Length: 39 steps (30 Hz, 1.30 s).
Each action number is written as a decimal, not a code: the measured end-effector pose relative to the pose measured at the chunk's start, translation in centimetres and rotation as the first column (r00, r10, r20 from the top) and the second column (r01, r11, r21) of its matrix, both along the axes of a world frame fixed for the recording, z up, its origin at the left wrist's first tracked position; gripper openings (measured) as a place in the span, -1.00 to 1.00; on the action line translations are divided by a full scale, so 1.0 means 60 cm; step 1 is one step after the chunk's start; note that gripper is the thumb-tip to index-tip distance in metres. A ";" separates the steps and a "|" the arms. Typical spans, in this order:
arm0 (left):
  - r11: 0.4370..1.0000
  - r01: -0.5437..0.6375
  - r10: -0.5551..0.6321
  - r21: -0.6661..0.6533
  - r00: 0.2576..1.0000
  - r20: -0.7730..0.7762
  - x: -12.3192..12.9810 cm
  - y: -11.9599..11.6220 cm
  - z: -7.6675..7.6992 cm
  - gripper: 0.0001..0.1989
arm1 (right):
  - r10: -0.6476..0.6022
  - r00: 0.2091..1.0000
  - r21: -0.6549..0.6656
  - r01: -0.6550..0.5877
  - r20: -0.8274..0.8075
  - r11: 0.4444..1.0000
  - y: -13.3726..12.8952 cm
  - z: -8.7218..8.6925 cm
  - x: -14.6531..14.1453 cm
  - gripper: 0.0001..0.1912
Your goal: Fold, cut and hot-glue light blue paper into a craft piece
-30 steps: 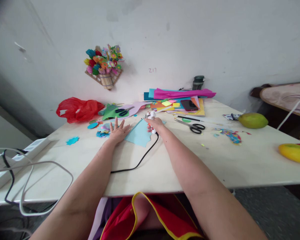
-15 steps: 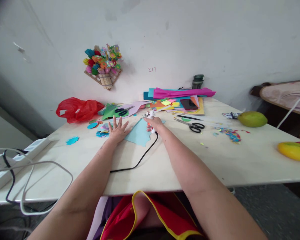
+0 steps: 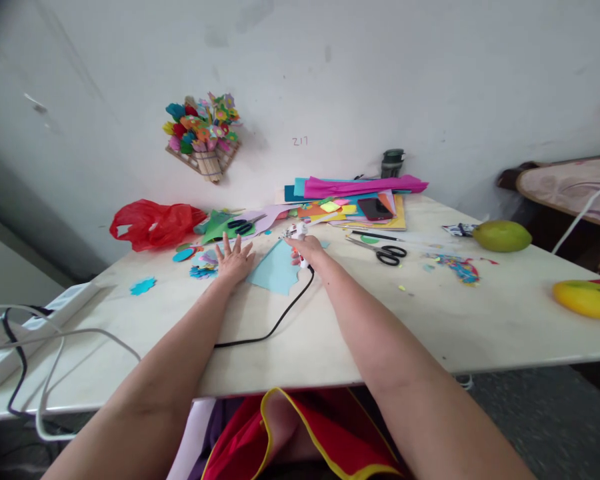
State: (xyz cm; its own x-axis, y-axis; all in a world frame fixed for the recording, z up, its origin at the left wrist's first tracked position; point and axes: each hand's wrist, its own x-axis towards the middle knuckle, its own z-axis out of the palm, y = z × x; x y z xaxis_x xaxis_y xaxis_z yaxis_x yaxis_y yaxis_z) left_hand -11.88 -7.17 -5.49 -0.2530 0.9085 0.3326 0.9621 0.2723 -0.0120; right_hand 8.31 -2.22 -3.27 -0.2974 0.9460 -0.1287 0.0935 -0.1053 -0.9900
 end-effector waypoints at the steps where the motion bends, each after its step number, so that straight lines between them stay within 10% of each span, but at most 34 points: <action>1: 1.000 0.005 -0.005 -0.022 1.000 0.006 -0.001 0.008 -0.002 -0.50 | 0.002 1.000 -0.001 -0.002 -0.001 1.000 0.001 0.000 0.000 -0.71; 39: 0.989 0.070 -0.061 -0.130 0.996 0.069 -0.001 0.037 -0.018 -0.41 | 0.008 1.000 0.023 -0.008 0.006 1.000 0.004 -0.004 -0.002 -0.70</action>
State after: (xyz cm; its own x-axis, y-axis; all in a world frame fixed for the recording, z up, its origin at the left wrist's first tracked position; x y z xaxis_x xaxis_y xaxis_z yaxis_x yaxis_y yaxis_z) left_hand -11.92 -4.97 -6.60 -0.2085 0.9586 0.1938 0.9778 0.2088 0.0189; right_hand 8.22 -1.95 -3.54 -0.3039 0.9465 -0.1084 0.0997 -0.0816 -0.9917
